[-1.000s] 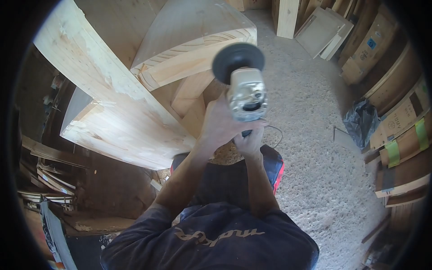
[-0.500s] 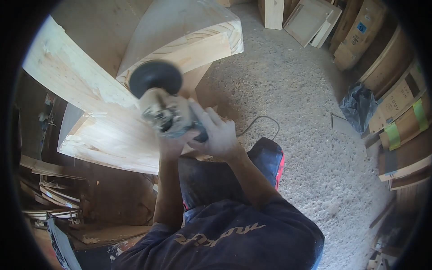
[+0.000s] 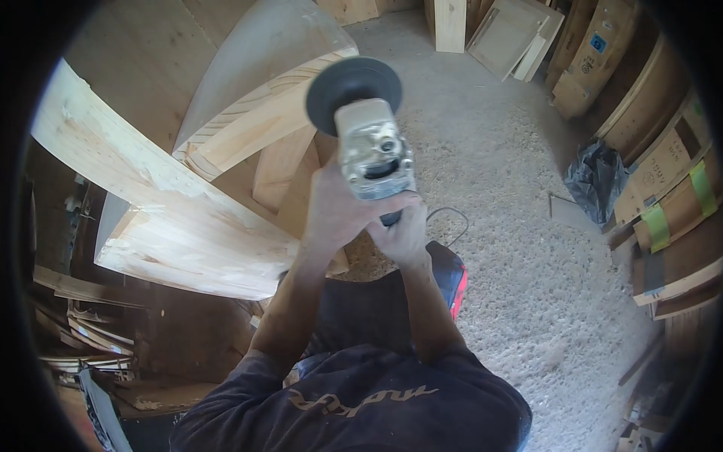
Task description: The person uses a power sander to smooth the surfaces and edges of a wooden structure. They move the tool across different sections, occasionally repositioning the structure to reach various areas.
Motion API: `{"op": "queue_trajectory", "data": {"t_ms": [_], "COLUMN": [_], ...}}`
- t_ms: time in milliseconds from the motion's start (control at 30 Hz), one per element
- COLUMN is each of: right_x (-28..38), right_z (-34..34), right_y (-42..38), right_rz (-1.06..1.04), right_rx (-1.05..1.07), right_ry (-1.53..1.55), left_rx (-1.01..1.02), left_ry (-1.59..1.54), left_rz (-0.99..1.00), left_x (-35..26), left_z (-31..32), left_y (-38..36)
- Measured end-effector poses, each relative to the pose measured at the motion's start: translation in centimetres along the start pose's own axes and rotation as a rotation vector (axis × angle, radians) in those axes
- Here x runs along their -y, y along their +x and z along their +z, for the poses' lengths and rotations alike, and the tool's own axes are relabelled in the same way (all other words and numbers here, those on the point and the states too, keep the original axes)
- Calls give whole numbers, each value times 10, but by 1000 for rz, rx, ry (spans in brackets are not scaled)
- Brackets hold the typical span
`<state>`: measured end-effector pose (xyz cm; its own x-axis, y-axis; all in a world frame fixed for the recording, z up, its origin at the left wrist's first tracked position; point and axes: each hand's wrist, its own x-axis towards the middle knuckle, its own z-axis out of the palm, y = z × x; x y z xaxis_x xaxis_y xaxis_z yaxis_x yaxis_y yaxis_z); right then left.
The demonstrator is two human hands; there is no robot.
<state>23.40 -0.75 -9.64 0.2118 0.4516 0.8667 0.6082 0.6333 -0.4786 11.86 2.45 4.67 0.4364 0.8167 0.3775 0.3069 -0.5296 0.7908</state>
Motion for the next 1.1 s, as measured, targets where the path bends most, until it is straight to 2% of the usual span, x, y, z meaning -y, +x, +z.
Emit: {"op": "queue_trajectory", "data": {"t_ms": [67, 100, 133, 167, 233, 267, 367, 433, 467, 533, 600, 700, 767, 833, 900, 933, 1000, 1100], "right_x": [23, 34, 38, 36, 27, 24, 12, 12, 11, 37, 44, 9, 7, 14, 9, 21, 35, 22], "right_z": [2, 0, 0, 1, 7, 6, 7, 9, 17, 10, 2, 13, 11, 4, 7, 5, 5, 0], "right_y": [27, 40, 50, 47, 28, 19, -3, -10, -10, 32, 51, -1, -12, -9, -4, 13, 35, 21], "right_rz": [14, 30, 192, 188, 23, 20, 82, 244, 143, 143, 130, 69, 141, 281, 245, 208, 192, 197], "right_rx": [21, 49, 150, 148, -55, -59, -47, 67, -49, -28, -4, -100, -72, 79, 129, 83, -11, -119], "right_ry": [-1, -7, 85, 83, 37, 35, 33, 182, 93, 47, -1, 77, 121, 173, 189, 120, 51, -5], "left_rx": [-92, -90, -74, -60, -69, -51, -21, -22, -15, -15, 10, 19, 5, -6, -41, -79, -62, -32], "left_ry": [-207, -207, -245, -281, -281, -194, -84, -8, -4, -152, -129, -80, -62, 103, -9, -123, -82, -85], "left_rz": [23, 18, -23, -58, -29, -24, -25, -2, -2, -38, -40, -34, -43, -100, -74, -46, -42, -1], "left_x": [-2, -4, -6, -7, -5, 3, 5, 7, 7, -1, -5, -5, 4, 13, 18, 18, 1, 0], "left_z": [-12, -16, -19, -21, -13, -8, 2, 1, -4, -15, -15, -6, 2, 7, 2, 0, -6, 6], "left_y": [-3, -4, -4, -1, -1, -3, -9, -9, -5, 3, 6, 2, -10, -18, -15, -10, 2, 7]}}
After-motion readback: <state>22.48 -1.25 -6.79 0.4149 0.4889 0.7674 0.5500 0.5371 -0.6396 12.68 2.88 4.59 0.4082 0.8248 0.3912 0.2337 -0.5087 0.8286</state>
